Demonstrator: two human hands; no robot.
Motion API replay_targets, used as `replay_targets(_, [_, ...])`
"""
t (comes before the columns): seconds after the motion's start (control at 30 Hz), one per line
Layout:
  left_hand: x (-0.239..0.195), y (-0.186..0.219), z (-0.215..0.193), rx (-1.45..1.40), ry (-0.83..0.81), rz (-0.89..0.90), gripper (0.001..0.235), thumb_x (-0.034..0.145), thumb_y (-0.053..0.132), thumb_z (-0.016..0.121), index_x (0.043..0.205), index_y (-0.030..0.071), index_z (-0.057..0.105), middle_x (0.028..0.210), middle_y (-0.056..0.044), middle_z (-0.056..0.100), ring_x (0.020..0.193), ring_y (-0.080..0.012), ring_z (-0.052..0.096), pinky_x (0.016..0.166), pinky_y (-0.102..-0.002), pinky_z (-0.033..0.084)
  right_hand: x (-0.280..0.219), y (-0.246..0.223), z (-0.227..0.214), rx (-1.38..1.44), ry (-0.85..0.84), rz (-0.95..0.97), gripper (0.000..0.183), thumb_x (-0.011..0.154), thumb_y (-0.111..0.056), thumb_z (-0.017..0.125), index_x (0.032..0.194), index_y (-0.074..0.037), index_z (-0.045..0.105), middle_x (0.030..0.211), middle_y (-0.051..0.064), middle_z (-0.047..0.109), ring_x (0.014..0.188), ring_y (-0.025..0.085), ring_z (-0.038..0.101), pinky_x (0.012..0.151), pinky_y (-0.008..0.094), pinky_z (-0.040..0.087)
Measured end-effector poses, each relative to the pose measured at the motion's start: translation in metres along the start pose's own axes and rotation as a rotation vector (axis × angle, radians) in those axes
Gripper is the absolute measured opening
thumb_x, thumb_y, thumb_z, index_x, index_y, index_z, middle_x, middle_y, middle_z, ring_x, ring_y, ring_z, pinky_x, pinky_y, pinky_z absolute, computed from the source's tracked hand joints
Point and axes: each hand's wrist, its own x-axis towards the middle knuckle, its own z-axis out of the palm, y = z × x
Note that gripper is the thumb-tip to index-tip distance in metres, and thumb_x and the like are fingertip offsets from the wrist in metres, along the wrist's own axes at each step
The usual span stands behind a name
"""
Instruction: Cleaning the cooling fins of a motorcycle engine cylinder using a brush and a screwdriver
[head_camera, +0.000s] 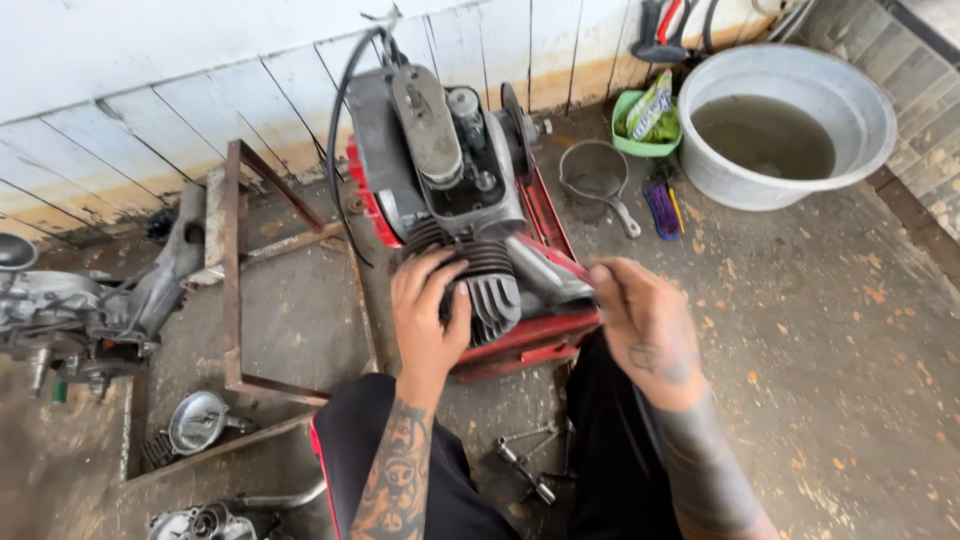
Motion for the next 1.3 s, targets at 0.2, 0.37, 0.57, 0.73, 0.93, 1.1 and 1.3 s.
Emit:
replay_targets(0.2, [0.003, -0.002, 0.001, -0.024, 0.034, 0.014, 0.020, 0.097, 0.017, 0.059, 0.111, 0.014, 0.073, 0.120, -0.005, 0.067, 0.119, -0.0310, 0.064, 0.105, -0.048, 0.043, 0.002, 0.014, 0.024, -0.090, -0.070, -0.049, 0.027, 0.100, -0.038, 0.061, 0.116, -0.017, 0.065, 0.094, 0.015, 0.074, 0.090, 0.041, 0.072, 0.071, 0.050, 0.059])
replay_targets(0.37, [0.004, -0.001, -0.001, -0.022, 0.029, 0.014, 0.020, 0.095, 0.017, 0.060, 0.110, 0.014, 0.073, 0.118, -0.007, 0.068, 0.117, -0.0331, 0.065, 0.104, -0.049, 0.044, -0.011, 0.018, 0.050, -0.348, -0.195, 0.022, 0.024, 0.102, -0.034, 0.052, 0.121, -0.020, 0.056, 0.092, 0.016, 0.074, 0.083, 0.039, 0.075, 0.071, 0.054, 0.060])
replay_targets(0.57, [0.009, 0.011, -0.006, -0.008, -0.020, -0.015, 0.021, 0.091, 0.012, 0.061, 0.109, 0.009, 0.070, 0.121, -0.008, 0.066, 0.118, -0.0313, 0.062, 0.106, -0.046, 0.043, -0.017, -0.017, 0.044, -0.111, -0.154, -0.126, 0.022, 0.098, -0.020, 0.055, 0.118, -0.011, 0.057, 0.100, 0.015, 0.070, 0.076, 0.041, 0.069, 0.065, 0.051, 0.056])
replay_targets(0.73, [0.004, 0.002, 0.000, 0.001, 0.013, 0.014, 0.019, 0.097, 0.017, 0.059, 0.109, 0.012, 0.072, 0.117, -0.008, 0.068, 0.117, -0.0342, 0.064, 0.104, -0.050, 0.043, -0.007, 0.006, 0.075, -0.234, -0.072, -0.192, 0.025, 0.102, -0.026, 0.054, 0.122, -0.014, 0.061, 0.097, 0.014, 0.068, 0.083, 0.040, 0.072, 0.064, 0.053, 0.060])
replay_targets(0.93, [0.005, 0.002, 0.000, -0.009, 0.036, -0.011, 0.020, 0.099, 0.016, 0.056, 0.110, 0.012, 0.072, 0.120, -0.006, 0.067, 0.120, -0.0319, 0.063, 0.106, -0.048, 0.042, -0.016, -0.006, 0.040, -0.267, -0.164, -0.145, 0.020, 0.097, -0.030, 0.060, 0.114, -0.021, 0.065, 0.094, 0.009, 0.070, 0.082, 0.041, 0.071, 0.062, 0.053, 0.060])
replay_targets(1.1, [0.002, 0.000, 0.001, -0.001, 0.042, 0.019, 0.019, 0.096, 0.016, 0.059, 0.109, 0.012, 0.073, 0.117, -0.007, 0.068, 0.118, -0.0328, 0.064, 0.104, -0.049, 0.044, -0.006, -0.005, 0.044, -0.117, -0.141, -0.187, 0.015, 0.098, -0.019, 0.063, 0.110, -0.011, 0.068, 0.087, 0.014, 0.071, 0.079, 0.044, 0.072, 0.058, 0.054, 0.058])
replay_targets(1.3, [0.003, 0.000, 0.001, 0.000, 0.043, 0.026, 0.020, 0.096, 0.018, 0.058, 0.109, 0.013, 0.073, 0.117, -0.007, 0.068, 0.117, -0.0326, 0.064, 0.103, -0.049, 0.044, -0.003, 0.005, 0.065, -0.124, -0.105, -0.200, 0.015, 0.101, -0.019, 0.059, 0.112, -0.010, 0.062, 0.089, 0.019, 0.067, 0.085, 0.047, 0.069, 0.063, 0.055, 0.058])
